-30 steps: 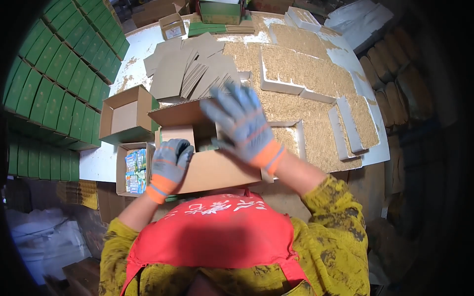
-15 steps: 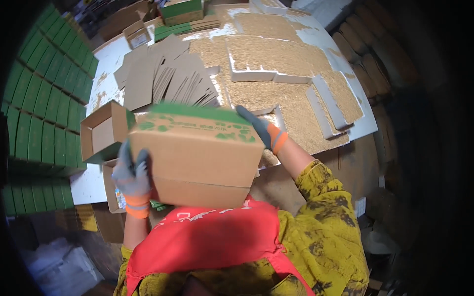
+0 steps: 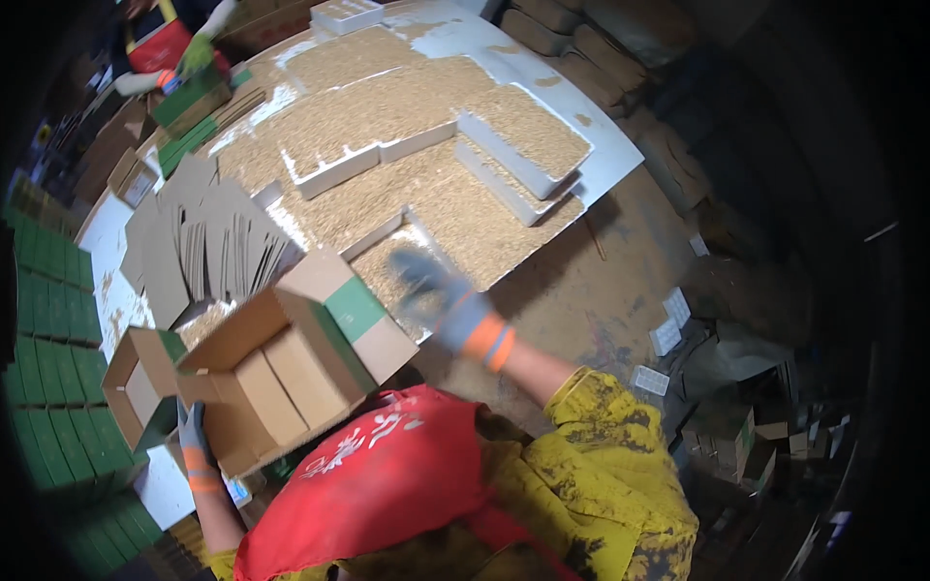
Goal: The person assembles cardboard boxes by folding flaps, places rectangular blocks inside, and stacks the completed boxes on a pile.
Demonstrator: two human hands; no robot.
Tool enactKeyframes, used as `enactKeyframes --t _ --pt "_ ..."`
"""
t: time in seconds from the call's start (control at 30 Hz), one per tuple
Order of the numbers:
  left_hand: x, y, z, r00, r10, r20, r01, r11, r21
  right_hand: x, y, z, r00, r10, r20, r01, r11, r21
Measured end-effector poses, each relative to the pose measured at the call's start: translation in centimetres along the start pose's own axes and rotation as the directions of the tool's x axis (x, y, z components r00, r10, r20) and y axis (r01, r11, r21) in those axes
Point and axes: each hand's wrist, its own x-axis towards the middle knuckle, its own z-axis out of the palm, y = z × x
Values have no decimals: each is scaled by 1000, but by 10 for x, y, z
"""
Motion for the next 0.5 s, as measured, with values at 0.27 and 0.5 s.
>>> enactKeyframes --t 0.27,0.5 --pt "20 -19 29 990 -108 -92 95 986 -138 61 157 -198 673 -38 -739 -523 682 -511" --pt "13 -20 27 978 -102 -180 70 982 -175 16 161 -190 723 -84 -685 -425 728 -538"
